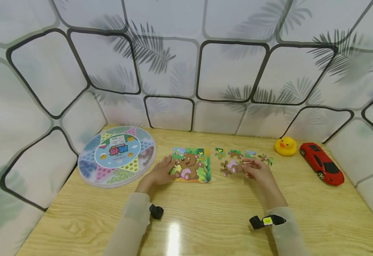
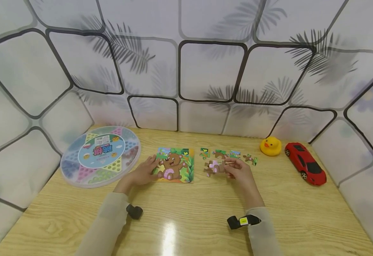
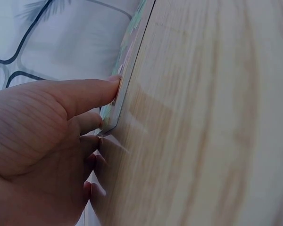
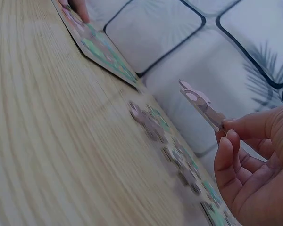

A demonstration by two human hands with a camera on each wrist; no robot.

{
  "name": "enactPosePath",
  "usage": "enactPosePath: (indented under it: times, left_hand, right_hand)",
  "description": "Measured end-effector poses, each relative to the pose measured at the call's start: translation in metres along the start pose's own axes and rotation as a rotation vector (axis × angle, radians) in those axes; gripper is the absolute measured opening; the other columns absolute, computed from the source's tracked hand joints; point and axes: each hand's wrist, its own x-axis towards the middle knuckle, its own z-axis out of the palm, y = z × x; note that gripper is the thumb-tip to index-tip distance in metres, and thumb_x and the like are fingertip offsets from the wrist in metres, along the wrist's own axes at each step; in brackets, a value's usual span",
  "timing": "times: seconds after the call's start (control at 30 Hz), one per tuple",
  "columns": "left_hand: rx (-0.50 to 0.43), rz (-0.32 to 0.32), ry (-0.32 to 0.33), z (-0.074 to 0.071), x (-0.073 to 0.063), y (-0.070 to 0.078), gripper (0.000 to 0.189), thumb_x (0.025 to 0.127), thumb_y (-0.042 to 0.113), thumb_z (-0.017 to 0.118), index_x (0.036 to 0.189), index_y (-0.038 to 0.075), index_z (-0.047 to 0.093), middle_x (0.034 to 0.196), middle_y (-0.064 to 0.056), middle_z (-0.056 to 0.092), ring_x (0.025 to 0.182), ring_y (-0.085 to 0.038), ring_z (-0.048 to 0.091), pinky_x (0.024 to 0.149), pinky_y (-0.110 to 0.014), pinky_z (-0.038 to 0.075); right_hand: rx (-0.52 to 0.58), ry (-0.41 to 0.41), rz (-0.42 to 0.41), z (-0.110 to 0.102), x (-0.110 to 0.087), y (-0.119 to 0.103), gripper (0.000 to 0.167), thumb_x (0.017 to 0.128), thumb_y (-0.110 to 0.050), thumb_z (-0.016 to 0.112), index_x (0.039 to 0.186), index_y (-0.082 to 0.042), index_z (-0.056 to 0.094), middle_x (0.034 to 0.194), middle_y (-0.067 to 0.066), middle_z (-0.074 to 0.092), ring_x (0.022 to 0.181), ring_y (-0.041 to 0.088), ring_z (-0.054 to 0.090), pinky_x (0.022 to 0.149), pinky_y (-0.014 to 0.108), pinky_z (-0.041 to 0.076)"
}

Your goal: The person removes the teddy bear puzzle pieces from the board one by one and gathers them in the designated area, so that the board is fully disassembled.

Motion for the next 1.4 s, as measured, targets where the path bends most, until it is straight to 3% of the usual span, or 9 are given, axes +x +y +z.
enactPosePath:
  times: [0.07, 0.2, 0.3, 0.67, 0.9, 1.1, 1.4]
  left_hand:
    - [-0.002, 0.003, 0.002, 0.000, 0.000, 0.000, 0.070, 0.098, 0.033, 0.048, 0.149, -0.002, 0.015, 0.155, -0.024, 0.000, 0.143, -0.039, -0.002, 0.112, -0.057, 0.005]
    - [0.003, 0.006, 0.008, 0.000, 0.000, -0.001, 0.070, 0.098, 0.032, 0.048, 0.149, -0.004, 0.016, 0.155, -0.025, 0.001, 0.143, -0.040, -0.001, 0.112, -0.057, 0.005]
    - [0.008, 0.006, 0.010, -0.001, -0.001, 0.000, 0.069, 0.099, 0.032, 0.048, 0.149, -0.004, 0.016, 0.155, -0.026, 0.001, 0.142, -0.040, 0.000, 0.112, -0.058, 0.006]
    - [0.001, 0.010, 0.002, -0.001, 0.000, -0.001, 0.067, 0.099, 0.032, 0.047, 0.149, -0.004, 0.019, 0.155, -0.026, 0.001, 0.142, -0.040, -0.002, 0.111, -0.058, 0.005]
    - [0.003, 0.009, -0.003, -0.001, 0.001, -0.003, 0.068, 0.099, 0.033, 0.047, 0.149, -0.003, 0.018, 0.155, -0.025, 0.000, 0.142, -0.040, -0.003, 0.112, -0.057, 0.004]
    - [0.015, 0.002, -0.003, -0.001, 0.001, -0.002, 0.070, 0.099, 0.033, 0.047, 0.149, -0.003, 0.015, 0.155, -0.024, 0.000, 0.143, -0.039, -0.002, 0.112, -0.056, 0.004]
    - [0.008, -0.003, -0.012, -0.001, 0.001, -0.002, 0.068, 0.099, 0.033, 0.046, 0.149, -0.002, 0.017, 0.156, -0.023, 0.000, 0.143, -0.038, -0.003, 0.113, -0.055, 0.003]
  right_hand:
    - [0.007, 0.016, -0.002, -0.009, -0.001, 0.001, 0.037, 0.094, -0.011, 0.060, 0.125, 0.006, 0.051, 0.084, -0.009, 0.059, 0.067, 0.006, 0.054, 0.064, 0.022, 0.050]
    - [0.055, 0.047, 0.011, -0.027, -0.004, 0.004, 0.021, 0.093, -0.011, 0.061, 0.113, -0.011, 0.062, 0.082, -0.011, 0.060, 0.067, 0.006, 0.055, 0.063, 0.021, 0.050]
    - [0.079, 0.068, 0.028, -0.042, -0.005, 0.006, 0.019, 0.092, -0.012, 0.062, 0.109, -0.020, 0.064, 0.083, -0.014, 0.061, 0.068, 0.005, 0.055, 0.063, 0.020, 0.050]
    - [0.047, 0.149, 0.105, -0.084, -0.004, 0.024, 0.018, 0.093, -0.013, 0.061, 0.110, -0.019, 0.062, 0.079, -0.013, 0.061, 0.066, 0.005, 0.054, 0.060, 0.020, 0.050]
    - [0.031, 0.186, 0.125, -0.104, -0.004, 0.031, 0.018, 0.092, -0.013, 0.061, 0.098, -0.029, 0.066, 0.073, -0.013, 0.061, 0.061, 0.004, 0.054, 0.056, 0.020, 0.050]
    - [0.039, 0.192, 0.149, -0.115, -0.004, 0.031, 0.024, 0.092, -0.012, 0.061, 0.088, -0.035, 0.065, 0.072, -0.013, 0.061, 0.060, 0.004, 0.055, 0.056, 0.020, 0.050]
    - [-0.046, 0.223, 0.198, -0.119, -0.003, 0.033, 0.024, 0.091, -0.014, 0.062, 0.084, -0.037, 0.062, 0.070, -0.015, 0.059, 0.061, 0.003, 0.054, 0.055, 0.019, 0.049]
